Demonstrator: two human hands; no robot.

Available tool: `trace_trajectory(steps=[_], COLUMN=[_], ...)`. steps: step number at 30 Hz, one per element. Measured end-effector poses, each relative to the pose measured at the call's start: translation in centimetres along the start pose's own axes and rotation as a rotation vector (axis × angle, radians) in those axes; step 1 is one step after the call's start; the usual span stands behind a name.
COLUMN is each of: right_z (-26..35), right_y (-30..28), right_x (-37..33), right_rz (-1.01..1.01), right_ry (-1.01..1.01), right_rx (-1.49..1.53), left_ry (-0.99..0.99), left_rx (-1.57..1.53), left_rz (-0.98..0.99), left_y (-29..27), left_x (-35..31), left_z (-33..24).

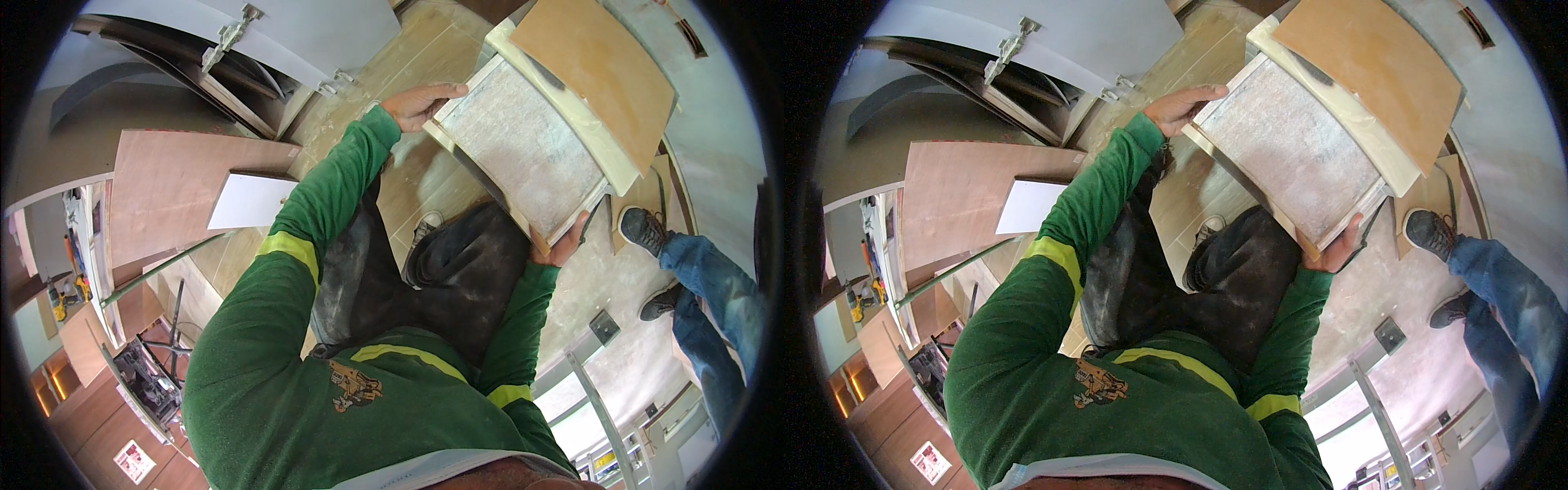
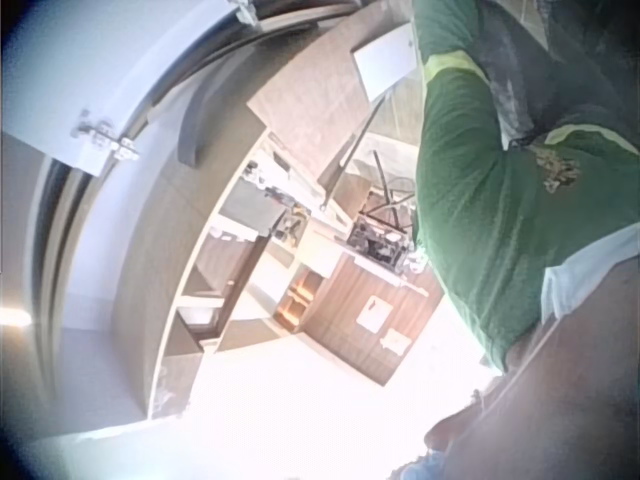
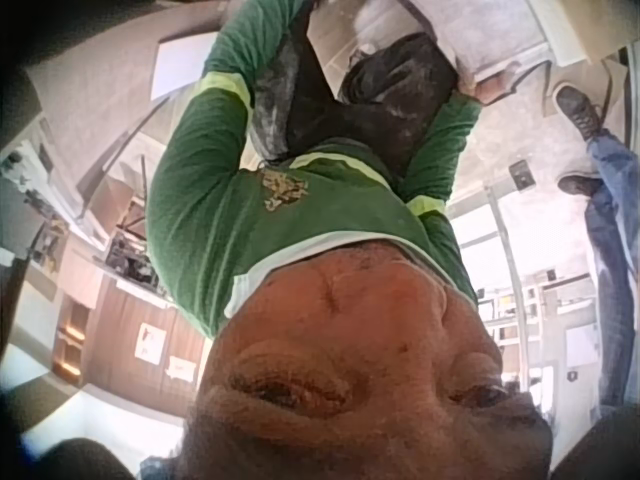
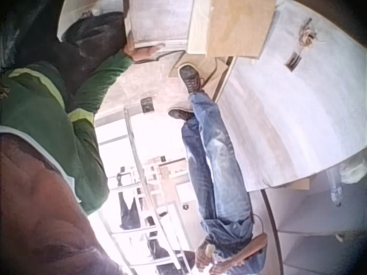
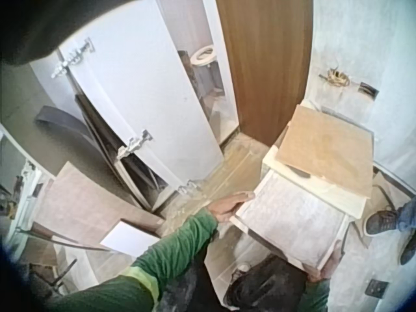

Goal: The person handles large wooden panels and cabinet components in a workshop. They move a large sheet of plywood, measure it with a tape measure, and fit a smaller wooden piece into a cabinet frame.

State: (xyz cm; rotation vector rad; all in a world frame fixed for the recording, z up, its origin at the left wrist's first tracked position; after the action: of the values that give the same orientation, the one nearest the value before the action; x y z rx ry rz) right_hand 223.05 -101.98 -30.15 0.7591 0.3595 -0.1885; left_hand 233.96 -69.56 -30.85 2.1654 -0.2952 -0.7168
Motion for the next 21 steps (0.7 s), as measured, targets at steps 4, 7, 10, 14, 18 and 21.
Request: trace_trajectory(steps=[4, 7, 10, 14, 18, 21], right_z=[0.0, 0.2, -0.1, -0.4, -0.7, -0.4], right_y=[-0.7, -0.8, -1.2, -2.7, -3.7, -2.6], right_x=[0.6, 0.9, 1.2, 1.9, 2.2, 1.4], right_rz=[0.126, 0.158, 0.164, 0.146, 0.128, 0.115], right_ry=[0.020, 0.035, 0.043, 0.028, 0.030, 0.076], right_rx=[0.078, 0.099, 0.165, 0.131, 0.121, 0.134], left_ry=[0.008, 0.026, 0.030, 0.001, -0.012, 0.008], left_rx=[0.020, 0.059, 0.059, 0.077, 0.062, 0.082], left_rz=[0.012, -0.014, -0.003, 0.038, 0.037, 0.015], left_y=[0.1, 0.7, 0.2, 0.0, -0.3, -0.1], left_x=[-0.1, -0.5, -0.4, -0.2, 0.0, -0.2], left_z=[-0.2, -0.5, -0.3, -0.3, -0.1, -0.2])
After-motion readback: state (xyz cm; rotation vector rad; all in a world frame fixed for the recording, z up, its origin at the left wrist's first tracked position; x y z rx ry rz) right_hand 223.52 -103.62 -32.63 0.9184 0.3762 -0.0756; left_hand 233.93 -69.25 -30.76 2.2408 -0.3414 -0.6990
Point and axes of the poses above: each hand's wrist, its own x-axis towards the middle knuckle, its own y-axis out of the palm, z = x × y, the point moved 5 cm from there along x, towards the middle knuckle, and after that the axes turned 9 degrees about -x, right-handed, at the moved point
